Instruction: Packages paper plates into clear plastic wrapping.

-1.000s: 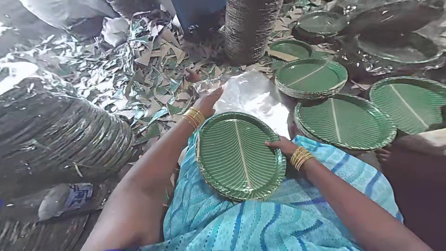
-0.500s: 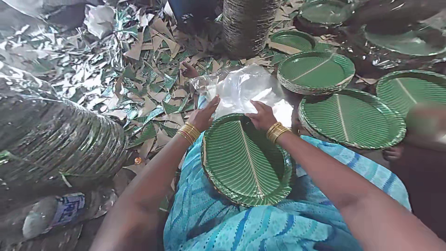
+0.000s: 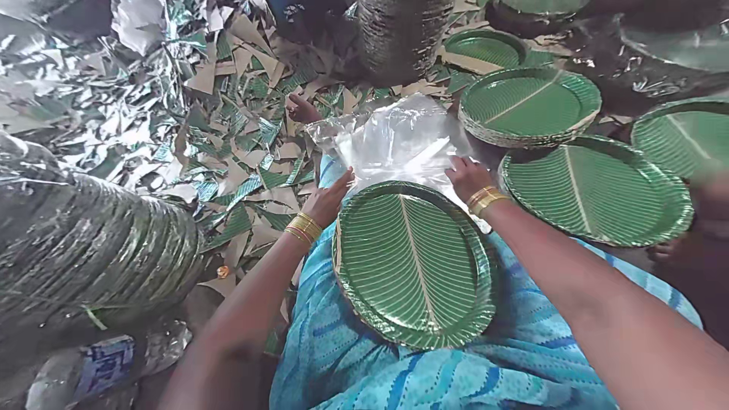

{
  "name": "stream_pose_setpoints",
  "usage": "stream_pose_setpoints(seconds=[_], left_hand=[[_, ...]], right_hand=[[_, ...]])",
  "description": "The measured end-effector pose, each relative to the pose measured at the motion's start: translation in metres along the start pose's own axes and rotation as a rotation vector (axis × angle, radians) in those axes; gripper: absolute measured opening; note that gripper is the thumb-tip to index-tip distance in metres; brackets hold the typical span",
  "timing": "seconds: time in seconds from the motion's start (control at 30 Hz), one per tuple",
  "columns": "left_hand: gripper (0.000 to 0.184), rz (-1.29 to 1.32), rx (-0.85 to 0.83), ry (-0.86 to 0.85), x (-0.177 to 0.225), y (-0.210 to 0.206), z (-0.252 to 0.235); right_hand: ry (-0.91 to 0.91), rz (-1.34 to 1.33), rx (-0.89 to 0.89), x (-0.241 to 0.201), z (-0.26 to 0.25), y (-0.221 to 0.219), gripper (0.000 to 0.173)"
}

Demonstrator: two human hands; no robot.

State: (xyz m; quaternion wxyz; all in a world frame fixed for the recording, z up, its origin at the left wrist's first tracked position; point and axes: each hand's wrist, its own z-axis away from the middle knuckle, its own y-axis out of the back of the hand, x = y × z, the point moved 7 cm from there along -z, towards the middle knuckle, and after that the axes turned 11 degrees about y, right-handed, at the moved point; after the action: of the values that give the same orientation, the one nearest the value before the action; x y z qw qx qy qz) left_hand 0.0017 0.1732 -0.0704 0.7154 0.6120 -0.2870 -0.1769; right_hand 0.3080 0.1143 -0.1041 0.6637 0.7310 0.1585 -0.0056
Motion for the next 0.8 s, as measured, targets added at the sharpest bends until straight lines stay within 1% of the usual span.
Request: stream_pose_setpoints(seconds=[0.03, 0.1, 0.2, 0.27, 0.33, 0.37, 0.43, 0.47, 0.53, 0.63, 0.73, 0.8], left_hand=[[0.064, -0.008, -0.026, 0.013, -0.002, -0.005, 0.005], [0.067, 0.024, -0.020, 0.011, -0.001, -0.013, 0.015], [0.068, 0.083, 0.002, 0.005, 0.003, -0.018, 0.025], [0.066, 0.100, -0.043, 0.052, 0.003, -0.018, 0.026], [0.063, 0.144, -0.100, 0.112, 0.003, -0.017, 0.025], [0.059, 0.178, -0.115, 0.140, 0.004, -0.015, 0.028], [0.044, 0.295, -0.092, 0.199, 0.008, -0.010, 0.036], [0.038, 0.359, -0.067, 0.227, 0.010, -0.008, 0.042], [0.031, 0.486, 0.032, 0.263, 0.013, -0.008, 0.057], [0.031, 0.728, 0.165, 0.357, 0.015, -0.011, 0.081], [0.032, 0.877, 0.206, 0.387, 0.015, -0.018, 0.097], [0.031, 0.975, 0.207, 0.461, 0.013, -0.024, 0.108]], right_hand=[[-0.013, 0.028, -0.042, 0.009, 0.012, -0.004, 0.028], [-0.011, 0.069, -0.120, 0.017, 0.033, -0.016, 0.033], [0.035, 0.125, -0.183, 0.010, 0.054, -0.031, 0.037], [0.032, 0.151, -0.311, 0.004, 0.061, -0.043, 0.047], [-0.018, 0.171, -0.449, 0.002, 0.063, -0.052, 0.052], [-0.045, 0.154, -0.477, 0.002, 0.064, -0.053, 0.050], [-0.135, 0.053, -0.562, -0.001, 0.069, -0.046, 0.041], [-0.172, 0.003, -0.618, -0.002, 0.073, -0.044, 0.039], [-0.203, -0.045, -0.702, -0.004, 0.081, -0.044, 0.038], [-0.211, -0.048, -0.739, -0.011, 0.096, -0.040, 0.038], [-0.224, -0.089, -0.757, -0.021, 0.111, -0.020, 0.037], [-0.227, -0.113, -0.752, -0.022, 0.122, -0.009, 0.035]])
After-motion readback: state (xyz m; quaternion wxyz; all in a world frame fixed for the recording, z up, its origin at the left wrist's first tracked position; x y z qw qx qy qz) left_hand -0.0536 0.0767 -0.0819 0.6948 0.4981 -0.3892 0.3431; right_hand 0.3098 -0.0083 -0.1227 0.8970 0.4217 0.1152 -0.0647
